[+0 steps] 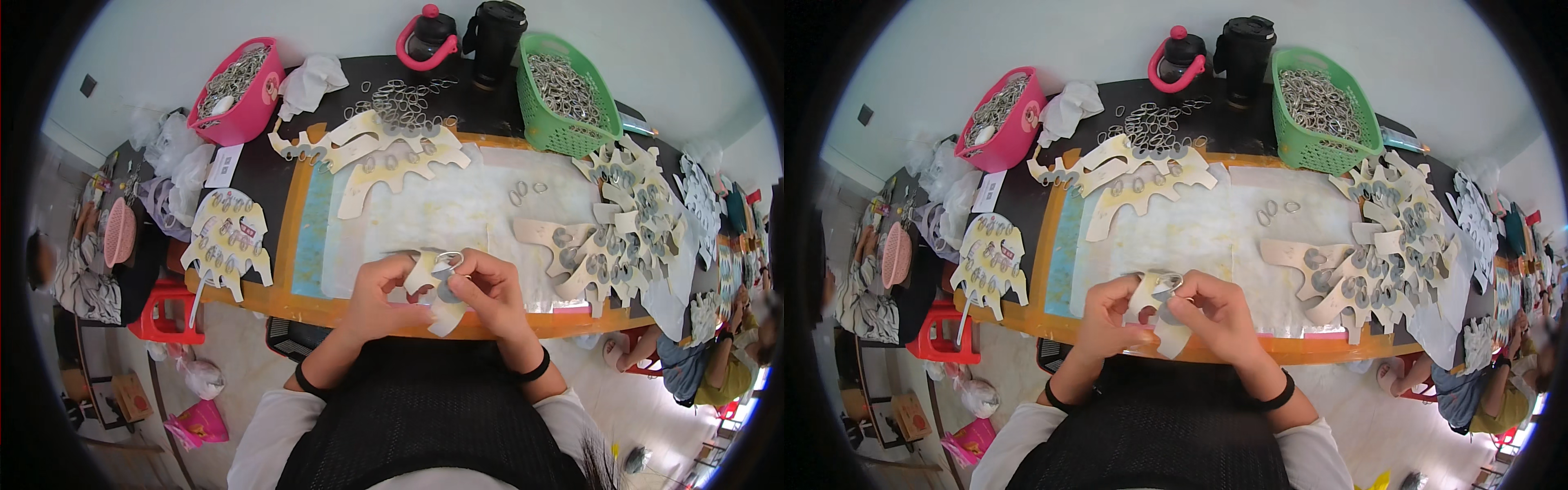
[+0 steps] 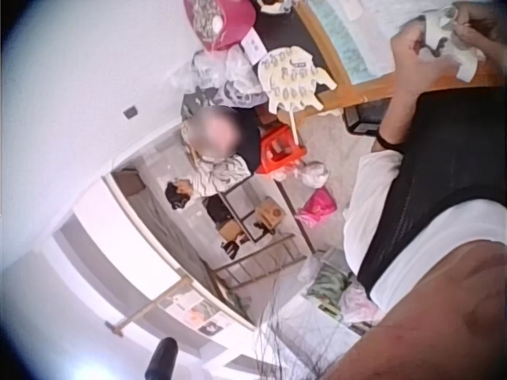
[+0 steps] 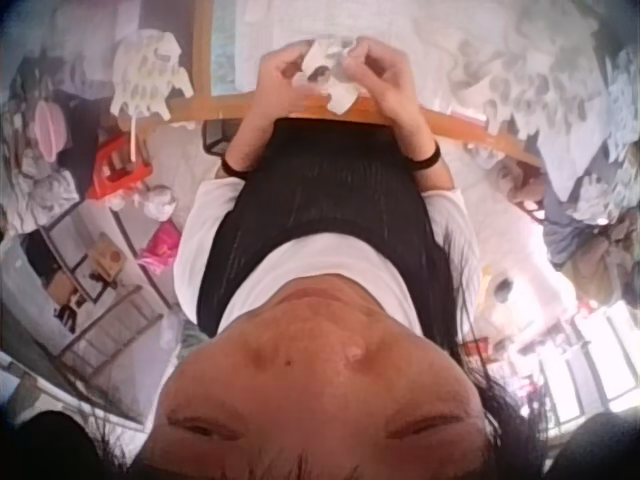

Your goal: Manually attaching metal eyelets or components to shoe upper leather pieces at a workstation.

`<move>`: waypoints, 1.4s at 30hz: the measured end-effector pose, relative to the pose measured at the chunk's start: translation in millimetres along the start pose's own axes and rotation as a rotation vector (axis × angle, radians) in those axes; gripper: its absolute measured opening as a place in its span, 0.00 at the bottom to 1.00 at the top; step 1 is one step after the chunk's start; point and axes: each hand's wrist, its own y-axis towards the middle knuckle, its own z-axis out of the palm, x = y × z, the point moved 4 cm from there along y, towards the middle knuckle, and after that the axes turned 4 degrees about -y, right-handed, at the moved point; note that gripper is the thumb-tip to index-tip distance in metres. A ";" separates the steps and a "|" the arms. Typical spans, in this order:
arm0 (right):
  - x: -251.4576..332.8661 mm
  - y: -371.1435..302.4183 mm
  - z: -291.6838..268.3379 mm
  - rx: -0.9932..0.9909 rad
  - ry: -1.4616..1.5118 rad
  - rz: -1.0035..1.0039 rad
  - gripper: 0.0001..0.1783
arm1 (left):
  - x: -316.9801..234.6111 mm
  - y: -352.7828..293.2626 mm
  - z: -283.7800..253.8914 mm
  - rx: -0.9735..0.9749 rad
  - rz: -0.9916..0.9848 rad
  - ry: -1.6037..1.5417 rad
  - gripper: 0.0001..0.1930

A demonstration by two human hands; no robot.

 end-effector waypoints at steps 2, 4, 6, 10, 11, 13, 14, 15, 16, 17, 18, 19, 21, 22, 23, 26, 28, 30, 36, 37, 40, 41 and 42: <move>-2.3 -2.4 6.7 -0.058 0.074 -0.014 0.03 | 2.1 -1.6 8.8 -0.039 -0.049 0.114 0.13; -6.9 -3.6 6.2 -0.137 0.088 -0.074 0.04 | -7.9 0.9 16.9 -0.068 -0.068 0.230 0.10; -11.8 -4.2 5.7 -0.181 0.154 -0.060 0.05 | -7.2 -0.7 20.4 -0.026 0.026 0.332 0.08; -26.4 -0.7 6.7 -0.175 0.326 0.075 0.06 | -7.5 -1.7 18.2 0.029 0.163 0.404 0.05; -31.9 1.5 6.0 -0.167 0.354 0.099 0.07 | -4.9 -0.6 14.9 0.020 0.170 0.436 0.05; -45.4 8.7 1.1 -0.142 0.412 0.165 0.07 | 1.1 1.7 9.8 0.008 0.180 0.494 0.05; -48.5 11.9 -1.0 -0.129 0.440 0.198 0.07 | 2.5 1.1 8.2 -0.028 0.143 0.435 0.05; -45.4 14.9 -0.8 -0.094 0.413 0.199 0.07 | 4.1 -1.1 6.4 -0.067 0.105 0.377 0.04; -39.5 17.1 -0.1 -0.060 0.386 0.200 0.07 | 5.9 -3.6 4.7 -0.105 0.067 0.318 0.04; -34.4 17.8 0.8 -0.025 0.359 0.200 0.07 | 11.7 -7.4 3.9 -0.084 0.075 0.215 0.04; -30.3 16.6 -0.6 -0.039 0.339 0.198 0.08 | 17.2 -10.4 3.4 -0.066 0.081 0.113 0.05; -26.5 15.3 -2.2 -0.052 0.319 0.196 0.08 | 21.3 -13.1 2.9 -0.048 0.087 0.011 0.06; -24.0 13.2 -2.8 -0.054 0.238 0.159 0.08 | 23.8 -15.9 2.6 -0.093 0.002 -0.041 0.07; -23.7 11.1 -1.9 -0.042 0.176 0.124 0.08 | 21.1 -15.1 4.8 -0.115 -0.041 -0.068 0.07; -23.0 9.6 -1.5 -0.031 0.114 0.090 0.07 | 17.5 -13.0 7.8 -0.138 -0.079 -0.085 0.08; -19.7 6.6 -1.9 -0.073 0.194 0.119 0.06 | 10.8 -5.9 12.1 -0.160 -0.121 -0.109 0.10; -13.3 7.6 -0.7 -0.077 0.157 0.051 0.05 | 15.1 -7.4 8.8 -0.105 -0.063 -0.089 0.09; -9.3 7.9 1.2 -0.091 0.111 0.022 0.05 | 19.0 -9.5 7.2 -0.169 -0.088 -0.135 0.10; -16.6 5.8 2.8 -0.072 -0.046 0.112 0.04 | 19.8 -10.0 3.2 -0.235 -0.076 -0.199 0.03; -17.0 3.7 0.8 -0.073 -0.079 0.107 0.04 | 20.8 -11.3 -2.3 -0.220 -0.079 -0.194 0.03; -17.1 -7.6 -15.8 -0.101 -0.112 0.101 0.04 | 1.1 -4.2 -19.3 0.073 -0.105 0.290 0.06; -17.7 -12.3 -24.2 -0.119 -0.112 0.103 0.04 | -12.2 3.0 -36.2 -0.021 -0.171 0.438 0.04; -20.8 -17.2 -32.4 -0.148 -0.084 0.120 0.05 | -24.4 14.4 -55.9 -0.110 -0.239 0.579 0.03</move>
